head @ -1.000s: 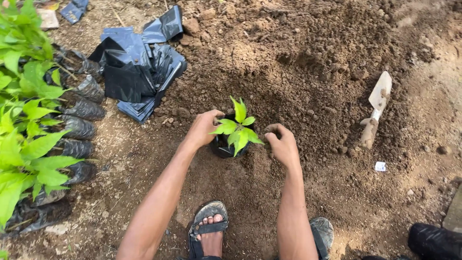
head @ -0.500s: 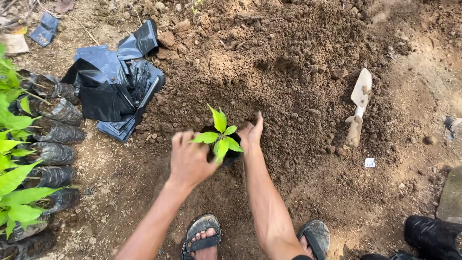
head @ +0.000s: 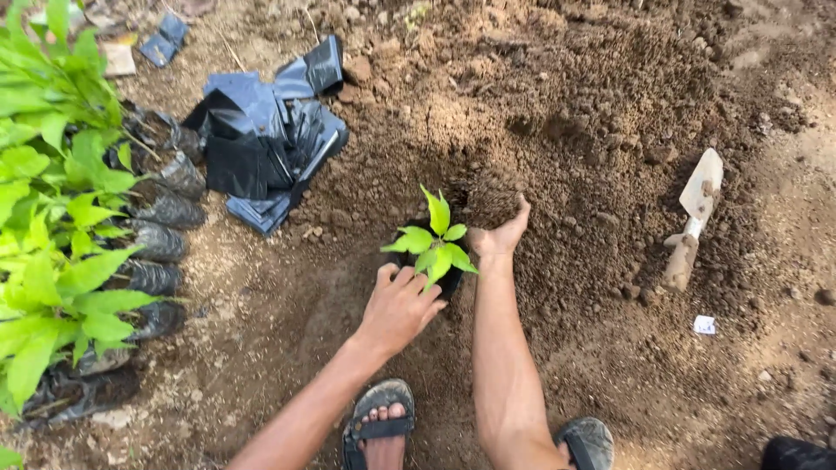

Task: Potting small saplings into plastic nursery bags using soil

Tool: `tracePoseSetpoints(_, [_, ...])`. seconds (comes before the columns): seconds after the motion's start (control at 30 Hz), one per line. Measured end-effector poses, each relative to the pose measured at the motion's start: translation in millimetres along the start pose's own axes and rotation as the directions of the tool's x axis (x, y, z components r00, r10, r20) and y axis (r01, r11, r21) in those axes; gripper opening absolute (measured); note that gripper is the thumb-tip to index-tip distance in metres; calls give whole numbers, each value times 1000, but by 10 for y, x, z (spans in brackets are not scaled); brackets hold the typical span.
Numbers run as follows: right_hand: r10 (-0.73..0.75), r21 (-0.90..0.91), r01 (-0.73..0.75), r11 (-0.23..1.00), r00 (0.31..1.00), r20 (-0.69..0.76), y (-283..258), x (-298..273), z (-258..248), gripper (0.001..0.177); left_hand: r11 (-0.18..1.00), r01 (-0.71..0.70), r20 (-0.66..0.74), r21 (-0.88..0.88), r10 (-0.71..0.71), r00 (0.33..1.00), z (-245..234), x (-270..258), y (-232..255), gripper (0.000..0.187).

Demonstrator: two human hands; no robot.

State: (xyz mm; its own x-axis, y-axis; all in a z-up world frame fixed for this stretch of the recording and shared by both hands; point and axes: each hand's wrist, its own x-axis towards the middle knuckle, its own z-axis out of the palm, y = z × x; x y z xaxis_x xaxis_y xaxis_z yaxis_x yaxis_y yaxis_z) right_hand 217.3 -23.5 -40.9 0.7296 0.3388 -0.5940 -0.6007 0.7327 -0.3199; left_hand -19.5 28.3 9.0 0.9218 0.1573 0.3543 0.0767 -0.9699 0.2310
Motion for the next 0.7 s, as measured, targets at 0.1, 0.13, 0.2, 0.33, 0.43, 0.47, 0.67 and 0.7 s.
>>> tracePoseSetpoints(0.1, [52, 57, -47, 997, 995, -86, -122, -889, 549, 52, 1000, -28, -139, -8, 27, 990, 148, -39, -4, 15])
tracePoseSetpoints(0.13, [29, -7, -30, 1000, 997, -69, -128, -1088, 584, 48, 999, -31, -180, -27, 26, 983, 96, -17, 35, 11])
tracePoseSetpoints(0.2, [-5, -74, 2, 997, 999, -40, -134, -1257, 543, 44, 998, -43, -236, -49, 30, 971, 86, 52, 74, 8])
tracePoseSetpoints(0.33, [13, -70, -25, 997, 985, -172, 72, -1421, 389, 48, 996, -16, -331, -87, -13, 944, 190, -33, 106, 9])
tracePoseSetpoints(0.43, [-45, -24, 41, 999, 982, -184, 221, -1386, 226, 47, 997, -4, -348, -82, -25, 937, 205, -91, 103, 13])
tracePoseSetpoints(0.47, [-97, -13, 97, 995, 978, -186, 253, -1316, 141, 42, 997, -1, -357, -74, -26, 934, 199, -87, 95, 16])
tracePoseSetpoints(0.67, [-251, -448, 235, 862, 968, 25, 310, -1181, -260, 17, 996, -17, -385, -87, -18, 923, 182, -52, 45, 13])
tracePoseSetpoints(0.7, [-257, -446, 240, 862, 966, 25, 268, -1305, -111, 17, 996, -23, -386, -89, -13, 922, 164, -40, 52, 13])
